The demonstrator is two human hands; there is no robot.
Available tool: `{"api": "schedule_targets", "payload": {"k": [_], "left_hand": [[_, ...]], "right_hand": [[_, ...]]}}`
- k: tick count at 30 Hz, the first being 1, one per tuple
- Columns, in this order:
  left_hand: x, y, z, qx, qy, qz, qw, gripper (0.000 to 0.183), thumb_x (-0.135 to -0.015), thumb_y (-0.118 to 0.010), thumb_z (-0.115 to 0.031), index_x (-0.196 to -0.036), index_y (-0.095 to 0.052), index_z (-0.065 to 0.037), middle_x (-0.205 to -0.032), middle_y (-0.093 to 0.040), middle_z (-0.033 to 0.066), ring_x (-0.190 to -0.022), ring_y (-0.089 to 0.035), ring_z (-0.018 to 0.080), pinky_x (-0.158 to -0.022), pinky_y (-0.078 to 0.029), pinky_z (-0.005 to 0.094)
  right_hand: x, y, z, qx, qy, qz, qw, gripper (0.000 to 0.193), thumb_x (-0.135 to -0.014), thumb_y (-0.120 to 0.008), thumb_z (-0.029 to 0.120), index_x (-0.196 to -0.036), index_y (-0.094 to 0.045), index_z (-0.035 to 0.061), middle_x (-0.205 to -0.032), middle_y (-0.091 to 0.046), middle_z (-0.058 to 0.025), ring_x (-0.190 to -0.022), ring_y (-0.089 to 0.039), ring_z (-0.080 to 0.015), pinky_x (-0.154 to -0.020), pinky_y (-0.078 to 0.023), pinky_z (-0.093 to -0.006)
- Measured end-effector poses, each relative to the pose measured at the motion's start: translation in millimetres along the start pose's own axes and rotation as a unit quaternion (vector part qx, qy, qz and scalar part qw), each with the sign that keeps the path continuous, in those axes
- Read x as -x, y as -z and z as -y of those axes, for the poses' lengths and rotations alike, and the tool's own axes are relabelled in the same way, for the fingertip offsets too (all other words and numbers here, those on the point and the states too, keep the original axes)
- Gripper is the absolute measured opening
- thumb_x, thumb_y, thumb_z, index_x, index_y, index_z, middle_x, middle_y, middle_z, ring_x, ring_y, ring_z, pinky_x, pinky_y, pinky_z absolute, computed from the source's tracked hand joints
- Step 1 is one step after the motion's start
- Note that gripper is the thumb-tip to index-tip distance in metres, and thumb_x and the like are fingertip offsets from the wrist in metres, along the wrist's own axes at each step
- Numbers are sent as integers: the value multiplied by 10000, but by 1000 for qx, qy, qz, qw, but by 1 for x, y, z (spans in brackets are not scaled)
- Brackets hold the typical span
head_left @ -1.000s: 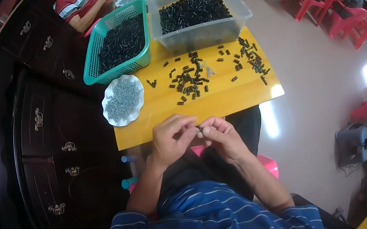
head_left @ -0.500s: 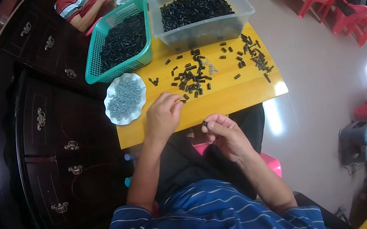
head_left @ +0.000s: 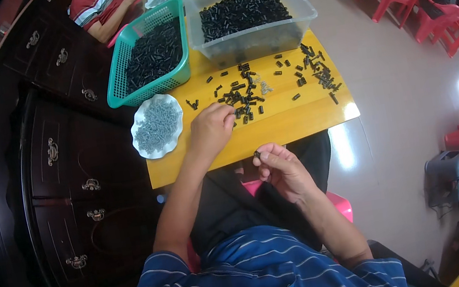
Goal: The person picks up small black and silver components from the table and bins, joining them together by hand before placing them back on the table.
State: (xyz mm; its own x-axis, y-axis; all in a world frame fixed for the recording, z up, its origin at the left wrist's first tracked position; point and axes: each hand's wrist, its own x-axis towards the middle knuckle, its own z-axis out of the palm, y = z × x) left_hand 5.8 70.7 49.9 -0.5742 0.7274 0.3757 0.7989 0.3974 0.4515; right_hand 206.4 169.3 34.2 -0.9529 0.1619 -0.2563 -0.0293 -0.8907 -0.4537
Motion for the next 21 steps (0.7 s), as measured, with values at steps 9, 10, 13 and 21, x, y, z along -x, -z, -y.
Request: {"api": "schedule_targets", "payload": {"k": [9, 10, 13, 21], "left_hand": [[-9, 3, 12, -27, 5, -5, 1000, 102, -863, -681, -94, -951, -729, -78, -944, -710, 113, -878, -690, 343, -767, -551, 440], [-8, 4, 17, -34, 17, -16, 999, 113, -867, -680, -91, -968, -727, -78, -951, -711, 112, -880, -690, 346, -768, -552, 442], [-4, 12, 30, -51, 38, -36, 997, 132, -870, -674, -72, -990, -728, -63, -961, -717, 123, -880, -693, 350, -771, -555, 431], [-2, 21, 47, -87, 47, -29, 995, 141, -878, -675, -87, -1011, -722, -82, -991, -709, 108, -887, -686, 359, -771, -552, 452]], "right_hand": [[0, 1, 1, -4, 2, -4, 1000, 74, -1003, -635, 125, -1055, -666, 81, -941, -709, -62, -712, -596, -99, -685, -474, -259], [0, 0, 1, -5, 2, -2, 1000, 74, -1003, -635, 125, -1055, -666, 81, -941, -709, -62, -712, -596, -99, -685, -474, -259], [0, -1, 2, -9, 9, -3, 1000, 73, -1003, -634, 124, -1052, -666, 79, -937, -707, -61, -705, -587, -99, -684, -474, -261], [0, -3, 2, -28, -1, 13, 1000, 72, -990, -645, 125, -1049, -669, 90, -935, -699, -63, -710, -577, -113, -709, -448, -264]]}}
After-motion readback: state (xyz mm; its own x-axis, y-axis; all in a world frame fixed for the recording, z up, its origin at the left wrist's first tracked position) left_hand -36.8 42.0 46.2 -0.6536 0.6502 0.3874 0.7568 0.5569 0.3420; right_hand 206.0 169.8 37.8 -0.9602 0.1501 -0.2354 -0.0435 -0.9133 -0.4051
